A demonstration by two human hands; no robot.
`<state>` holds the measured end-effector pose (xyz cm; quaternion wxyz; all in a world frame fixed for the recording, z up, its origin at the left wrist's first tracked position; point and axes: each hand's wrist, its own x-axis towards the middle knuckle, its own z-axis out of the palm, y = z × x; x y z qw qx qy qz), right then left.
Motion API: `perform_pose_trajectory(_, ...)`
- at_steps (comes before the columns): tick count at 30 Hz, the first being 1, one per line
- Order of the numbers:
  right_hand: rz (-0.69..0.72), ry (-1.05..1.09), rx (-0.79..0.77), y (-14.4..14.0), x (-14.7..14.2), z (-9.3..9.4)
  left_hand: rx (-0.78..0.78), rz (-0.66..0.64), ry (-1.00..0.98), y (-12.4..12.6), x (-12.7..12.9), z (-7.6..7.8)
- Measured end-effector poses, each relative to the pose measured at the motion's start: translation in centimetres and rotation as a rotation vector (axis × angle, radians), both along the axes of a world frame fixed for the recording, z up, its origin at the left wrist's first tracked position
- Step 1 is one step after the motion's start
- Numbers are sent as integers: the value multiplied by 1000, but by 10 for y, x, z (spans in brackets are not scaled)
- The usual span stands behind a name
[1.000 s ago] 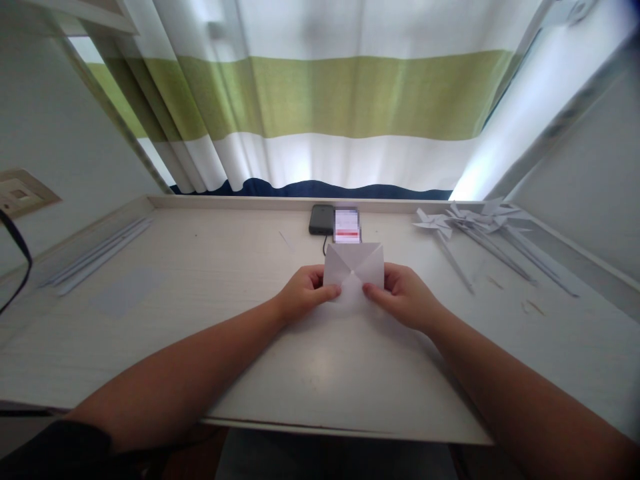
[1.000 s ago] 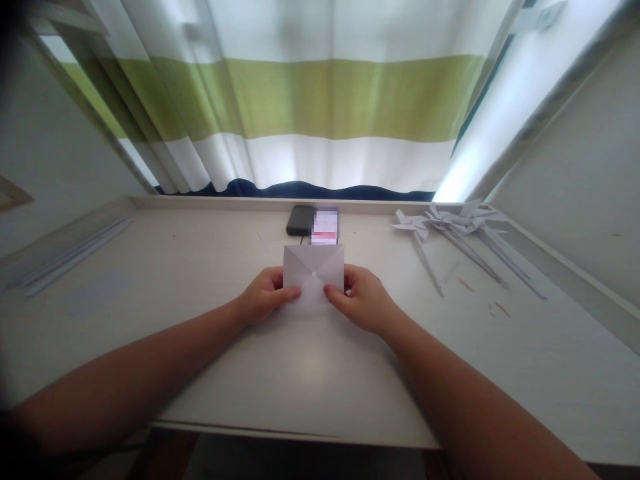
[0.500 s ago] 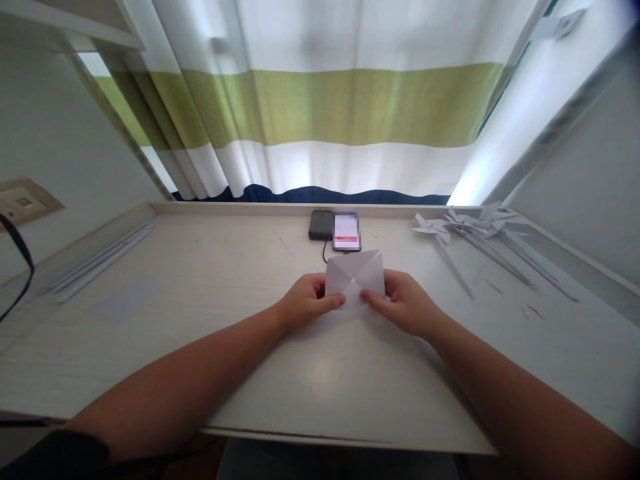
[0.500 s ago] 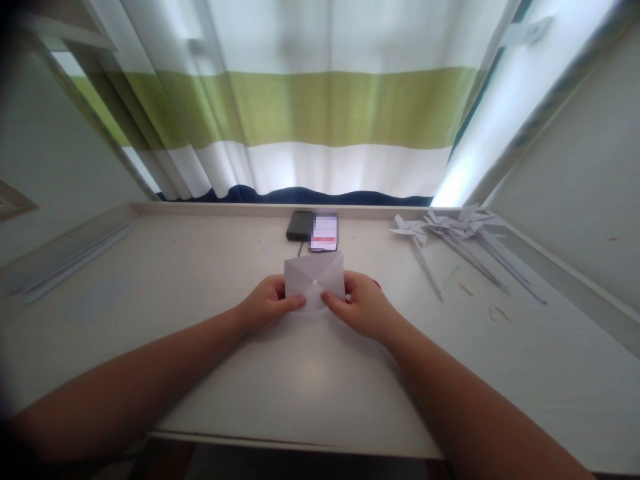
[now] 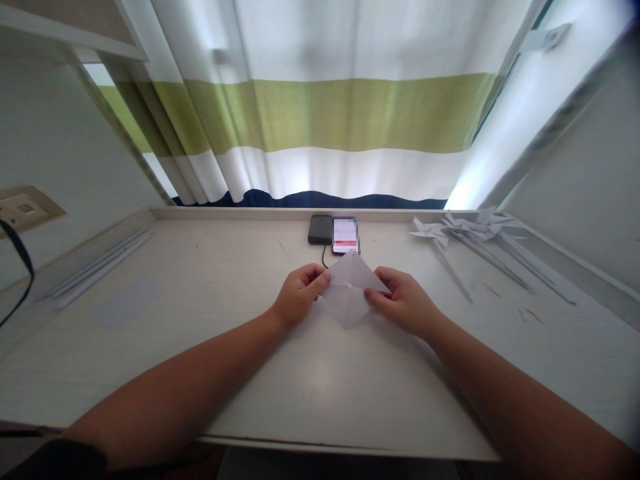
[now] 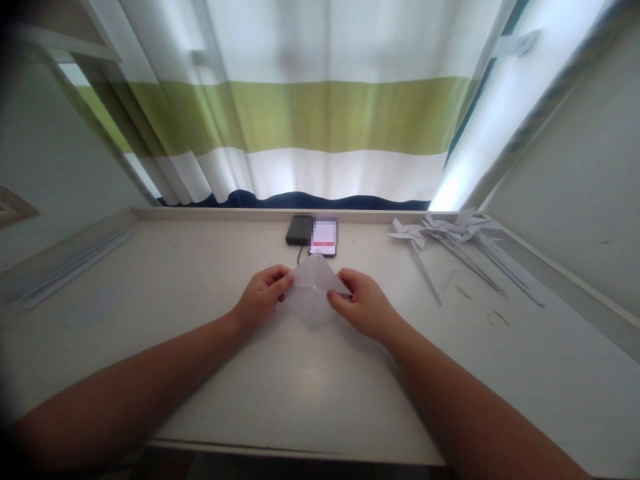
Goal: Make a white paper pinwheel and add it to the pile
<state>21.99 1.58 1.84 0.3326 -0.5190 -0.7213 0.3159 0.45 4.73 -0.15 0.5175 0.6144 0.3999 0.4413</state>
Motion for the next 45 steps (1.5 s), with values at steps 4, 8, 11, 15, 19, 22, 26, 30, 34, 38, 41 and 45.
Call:
perform_pose_trajectory(4,-54,42,-5,3,3,-5,-23,-32,-7,-2,2,1)
perform_pose_trajectory(8,-96,104,-18,5,6,-8,-55,-57,-47,-4,3,2)
perform_pose_trajectory(11,-114,165,-29,6,7,-8,-80,-76,-71,-4,3,2)
perform_pose_trajectory(15,-114,259,-62,5,5,-6,-95,-119,-96,-2,2,0)
perform_pose_trajectory(19,-85,335,-127,3,3,-4,-129,-231,-157,-2,0,-3)
perform_pose_trajectory(22,-67,353,-135,2,2,-4,-163,-316,-200,-3,0,-3)
perform_pose_trajectory(26,-52,317,-122,2,3,-5,-161,-418,-269,-4,0,-3)
perform_pose_trajectory(30,-42,290,-117,2,3,-6,-176,-434,-288,-3,0,-5)
perform_pose_trajectory(34,-23,249,-100,1,2,-5,-223,-418,-296,-3,-1,-5)
perform_pose_trajectory(38,4,225,-100,0,1,-5,-245,-403,-302,-4,0,-6)
perform_pose_trajectory(41,18,221,-108,0,0,-5,-245,-406,-301,-5,1,-6)
perform_pose_trajectory(45,30,220,-121,0,-1,-3,-255,-389,-292,-6,2,-5)
